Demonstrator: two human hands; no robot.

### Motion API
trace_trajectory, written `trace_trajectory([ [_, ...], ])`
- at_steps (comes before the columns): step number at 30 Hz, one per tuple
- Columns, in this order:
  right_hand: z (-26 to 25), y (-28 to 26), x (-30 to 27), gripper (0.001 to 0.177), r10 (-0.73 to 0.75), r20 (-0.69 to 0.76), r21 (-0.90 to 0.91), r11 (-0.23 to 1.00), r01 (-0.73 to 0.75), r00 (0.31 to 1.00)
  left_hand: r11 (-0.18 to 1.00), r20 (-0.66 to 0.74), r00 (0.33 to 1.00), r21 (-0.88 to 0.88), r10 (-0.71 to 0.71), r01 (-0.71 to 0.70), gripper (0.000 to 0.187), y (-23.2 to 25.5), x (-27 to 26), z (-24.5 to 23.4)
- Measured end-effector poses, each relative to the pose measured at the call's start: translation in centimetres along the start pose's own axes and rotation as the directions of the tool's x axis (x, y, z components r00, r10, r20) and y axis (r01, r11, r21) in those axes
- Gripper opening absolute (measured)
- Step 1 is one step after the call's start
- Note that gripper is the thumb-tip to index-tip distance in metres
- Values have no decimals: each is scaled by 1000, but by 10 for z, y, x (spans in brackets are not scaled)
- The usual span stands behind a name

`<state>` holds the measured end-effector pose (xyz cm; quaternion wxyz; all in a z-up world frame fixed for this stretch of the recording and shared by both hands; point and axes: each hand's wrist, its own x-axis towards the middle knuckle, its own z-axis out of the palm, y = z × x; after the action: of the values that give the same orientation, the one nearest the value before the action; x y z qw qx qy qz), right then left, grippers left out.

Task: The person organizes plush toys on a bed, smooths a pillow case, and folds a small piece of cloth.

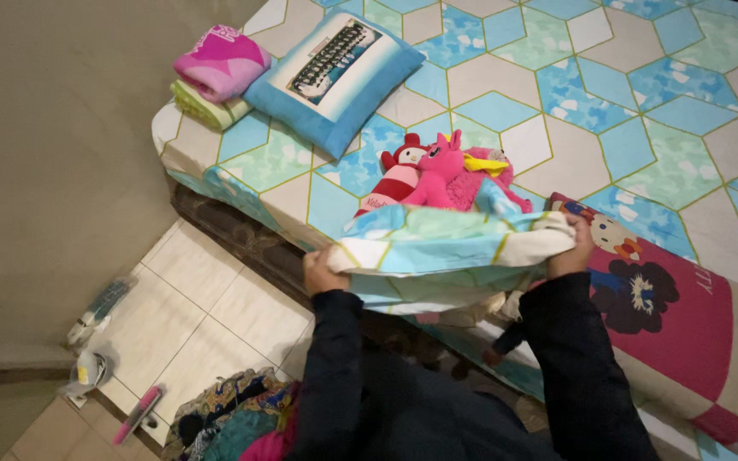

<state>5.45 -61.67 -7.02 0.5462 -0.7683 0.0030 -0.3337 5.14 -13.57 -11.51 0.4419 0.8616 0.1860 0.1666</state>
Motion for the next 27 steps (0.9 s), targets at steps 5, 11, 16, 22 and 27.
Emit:
trace_trajectory([
  [5, 5, -71, -6, 76, 12, 240, -630, 763, 147, 971, 650, 171, 965, -714, -198, 260, 40, -57, 54, -1],
  [11, 5, -66, -1, 21, 28, 54, -678, 735, 16, 998, 861, 297, 927, -505, 227, -48, 63, -19, 41, -40],
  [16, 4, -44, 5, 16, 82, -103, -383, 917, -115, 991, 980, 279, 950, 101, 140, -174, 39, 10, 27, -56],
  [22, 1, -47, 8, 37, -25, 223, -334, 937, 101, 974, 953, 265, 964, -296, 24, 58, 29, -58, 86, -21],
  [27, -13, -82, 4, 58, 200, 327, -680, 729, 82, 924, 954, 655, 749, -278, 103, 113, 33, -50, 110, -60],
])
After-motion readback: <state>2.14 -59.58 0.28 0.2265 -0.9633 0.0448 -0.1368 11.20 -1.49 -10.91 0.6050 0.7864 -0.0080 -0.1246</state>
